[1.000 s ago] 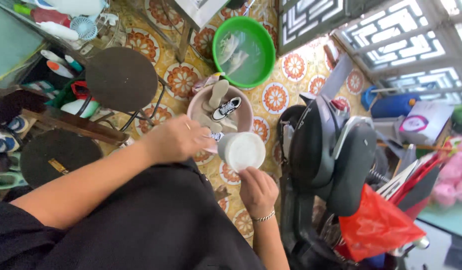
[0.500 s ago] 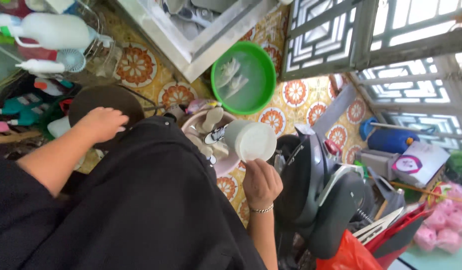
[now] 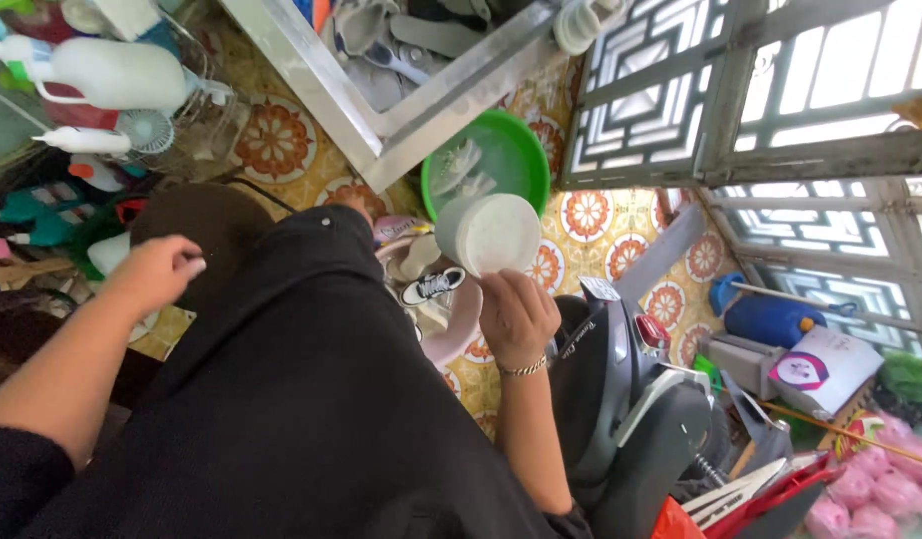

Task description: The person cleans a shoe and an insole using a brush and a cleaning solution, then fills a cup with water from a dispenser and rinses the items in a sink.

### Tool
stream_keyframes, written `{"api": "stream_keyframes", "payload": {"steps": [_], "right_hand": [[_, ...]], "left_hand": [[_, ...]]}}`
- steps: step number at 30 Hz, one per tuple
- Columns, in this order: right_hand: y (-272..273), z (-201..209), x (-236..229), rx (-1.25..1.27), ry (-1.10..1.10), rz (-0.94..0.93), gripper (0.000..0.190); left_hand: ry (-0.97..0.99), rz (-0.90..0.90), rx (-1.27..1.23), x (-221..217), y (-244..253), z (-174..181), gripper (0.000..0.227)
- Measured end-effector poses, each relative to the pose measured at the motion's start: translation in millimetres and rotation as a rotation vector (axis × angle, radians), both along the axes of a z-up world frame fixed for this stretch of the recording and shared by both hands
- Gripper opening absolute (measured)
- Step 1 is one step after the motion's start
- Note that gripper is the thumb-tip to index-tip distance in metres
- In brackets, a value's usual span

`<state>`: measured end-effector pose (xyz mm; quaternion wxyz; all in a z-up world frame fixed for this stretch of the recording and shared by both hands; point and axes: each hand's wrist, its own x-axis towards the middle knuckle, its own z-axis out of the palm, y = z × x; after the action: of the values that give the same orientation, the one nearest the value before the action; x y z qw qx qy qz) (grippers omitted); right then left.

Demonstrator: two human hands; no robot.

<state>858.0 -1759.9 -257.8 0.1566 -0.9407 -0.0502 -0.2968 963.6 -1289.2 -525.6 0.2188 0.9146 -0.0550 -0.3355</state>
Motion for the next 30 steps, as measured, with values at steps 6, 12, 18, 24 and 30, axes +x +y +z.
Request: {"api": "stream_keyframes", "payload": {"steps": [6,12,18,24,30], "right_hand": [[6.4,-3.1,25.8,0.033,0.091,0.010,0.017],[8.6,-17.2,75.8,0.052,0.098,0.047,0.018],[18.1,-62.9,159.1,0.109,0.134,0.004,0.019],[32.7,-142.5,252.8,0.146,0.259,-0.099,0.019],[50.9,-228.3,315.9,0.230,0.401,-0.208,0.014]], "left_hand": [[0.054,-0.114,0.096,-29.9,16.8,25.4,0.032],[0.136,0.068,0.124,21.2,-11.4,36.0,0.039],[-0.167,0.024,-0.009,143.7,-48.0,39.5,0.035],[0.022,-0.294,0.017,291.9,-90.2,-8.0,0.044],[-0.053,-0.819,-0.156,352.5,-113.2,-50.7,0.067]]}}
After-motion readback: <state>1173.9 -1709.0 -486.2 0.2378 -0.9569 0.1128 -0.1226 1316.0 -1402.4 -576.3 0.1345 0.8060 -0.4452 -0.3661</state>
